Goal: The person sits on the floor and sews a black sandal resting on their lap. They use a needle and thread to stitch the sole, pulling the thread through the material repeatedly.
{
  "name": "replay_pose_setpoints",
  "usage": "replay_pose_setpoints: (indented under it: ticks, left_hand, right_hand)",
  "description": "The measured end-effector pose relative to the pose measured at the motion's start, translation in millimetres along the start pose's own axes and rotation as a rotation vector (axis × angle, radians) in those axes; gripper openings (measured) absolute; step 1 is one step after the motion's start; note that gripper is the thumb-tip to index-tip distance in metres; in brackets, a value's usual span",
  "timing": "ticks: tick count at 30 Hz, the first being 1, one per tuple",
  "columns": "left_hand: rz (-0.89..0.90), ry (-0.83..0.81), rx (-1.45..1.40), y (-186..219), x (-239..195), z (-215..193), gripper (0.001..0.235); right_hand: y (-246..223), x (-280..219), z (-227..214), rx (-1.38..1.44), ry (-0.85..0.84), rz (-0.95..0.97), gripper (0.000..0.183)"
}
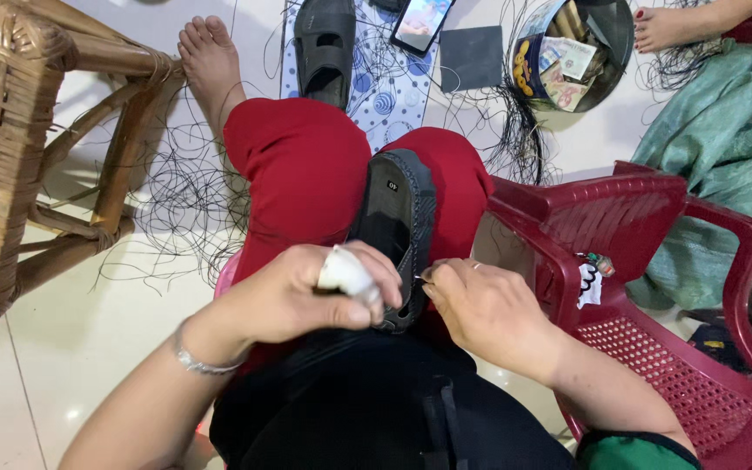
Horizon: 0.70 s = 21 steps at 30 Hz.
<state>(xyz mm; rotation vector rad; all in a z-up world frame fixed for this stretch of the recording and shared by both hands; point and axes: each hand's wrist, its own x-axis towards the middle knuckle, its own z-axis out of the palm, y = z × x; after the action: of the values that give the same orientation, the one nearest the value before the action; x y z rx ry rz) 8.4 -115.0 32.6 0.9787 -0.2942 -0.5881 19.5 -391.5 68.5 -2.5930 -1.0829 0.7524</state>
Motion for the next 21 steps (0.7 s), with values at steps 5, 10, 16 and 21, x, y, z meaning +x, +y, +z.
replay_pose_setpoints:
  ticks: [5,10,16,21]
  left_hand:
    - [-0.054,0.249,0.342,-26.4,18.4,7.3,0.012]
    - [-0.395,-0.053,0.853,-39.8,25.9,7.7,0.018]
    - [-0.512,-0.090,0.749,-3.8,26.8,7.6,0.025]
    - [-0.359,0.108,0.727,-28.5,16.3,16.0,0.038]
  right_hand:
    - [14.7,-7.2,34.5,0.102,0.273,-0.030,0.019]
    - [7.7,-5.6,27.5,0.128,0.398,-0.023,0.037]
    - [42.9,-21.2,-57.9,0.163,-0.009,-0.078,0.056]
    - [100.4,-85.6,-50.1,0.347,0.217,0.209,0.043]
